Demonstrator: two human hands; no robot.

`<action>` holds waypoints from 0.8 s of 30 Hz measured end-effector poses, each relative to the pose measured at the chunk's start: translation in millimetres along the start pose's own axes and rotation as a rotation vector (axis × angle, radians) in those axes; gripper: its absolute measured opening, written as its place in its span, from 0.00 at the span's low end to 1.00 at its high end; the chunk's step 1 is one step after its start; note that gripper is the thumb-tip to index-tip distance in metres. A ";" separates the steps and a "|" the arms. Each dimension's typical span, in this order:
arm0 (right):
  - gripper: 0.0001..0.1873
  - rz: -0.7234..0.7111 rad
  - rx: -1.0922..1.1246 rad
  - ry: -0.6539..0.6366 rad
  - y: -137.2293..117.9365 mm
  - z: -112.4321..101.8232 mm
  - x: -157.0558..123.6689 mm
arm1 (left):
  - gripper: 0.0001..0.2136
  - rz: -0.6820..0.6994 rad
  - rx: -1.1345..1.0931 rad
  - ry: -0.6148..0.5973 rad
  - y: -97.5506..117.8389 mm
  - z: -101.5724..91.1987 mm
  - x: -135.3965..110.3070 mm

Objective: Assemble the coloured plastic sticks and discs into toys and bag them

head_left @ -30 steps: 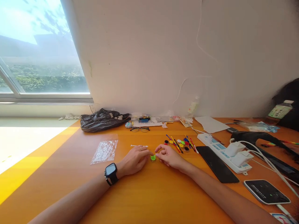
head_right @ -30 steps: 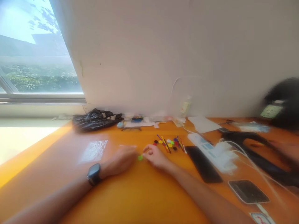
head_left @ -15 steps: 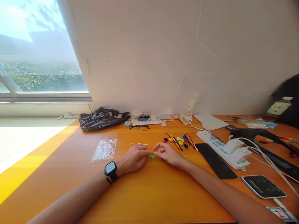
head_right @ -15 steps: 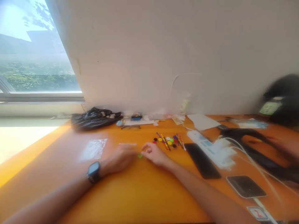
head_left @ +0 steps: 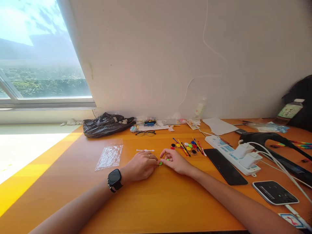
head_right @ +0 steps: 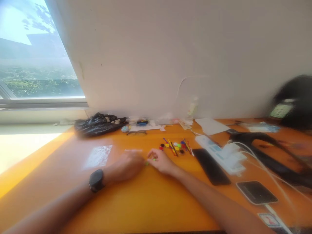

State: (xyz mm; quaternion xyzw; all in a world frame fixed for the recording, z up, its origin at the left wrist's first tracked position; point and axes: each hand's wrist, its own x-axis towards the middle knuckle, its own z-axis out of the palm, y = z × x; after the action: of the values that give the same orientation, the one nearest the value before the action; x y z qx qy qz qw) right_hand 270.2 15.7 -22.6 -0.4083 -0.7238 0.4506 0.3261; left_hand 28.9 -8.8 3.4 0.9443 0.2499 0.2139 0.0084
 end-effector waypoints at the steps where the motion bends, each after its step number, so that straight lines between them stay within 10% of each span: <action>1: 0.15 0.012 -0.006 -0.010 0.2 0.1 0.6 | 0.08 -0.003 0.001 0.001 0.2 0.6 0.4; 16: 0.20 -0.043 -0.284 0.329 -43.6 -29.8 -21.6 | 0.16 -0.129 -0.090 0.175 11.8 -2.4 -2.0; 19: 0.23 0.105 -0.136 0.166 -60.4 -27.6 -32.2 | 0.14 -0.200 -0.131 0.299 12.0 -9.4 -2.8; 24: 0.31 0.252 0.273 -0.546 -73.2 -29.8 -42.5 | 0.12 -0.308 -0.126 0.459 10.2 -13.7 -3.6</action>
State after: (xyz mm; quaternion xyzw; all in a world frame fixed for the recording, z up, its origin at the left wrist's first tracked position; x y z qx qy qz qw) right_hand 292.8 -29.5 51.5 -0.3114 -0.6613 0.6729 0.1136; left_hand 25.3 -20.7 15.6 0.8195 0.3722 0.4336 0.0427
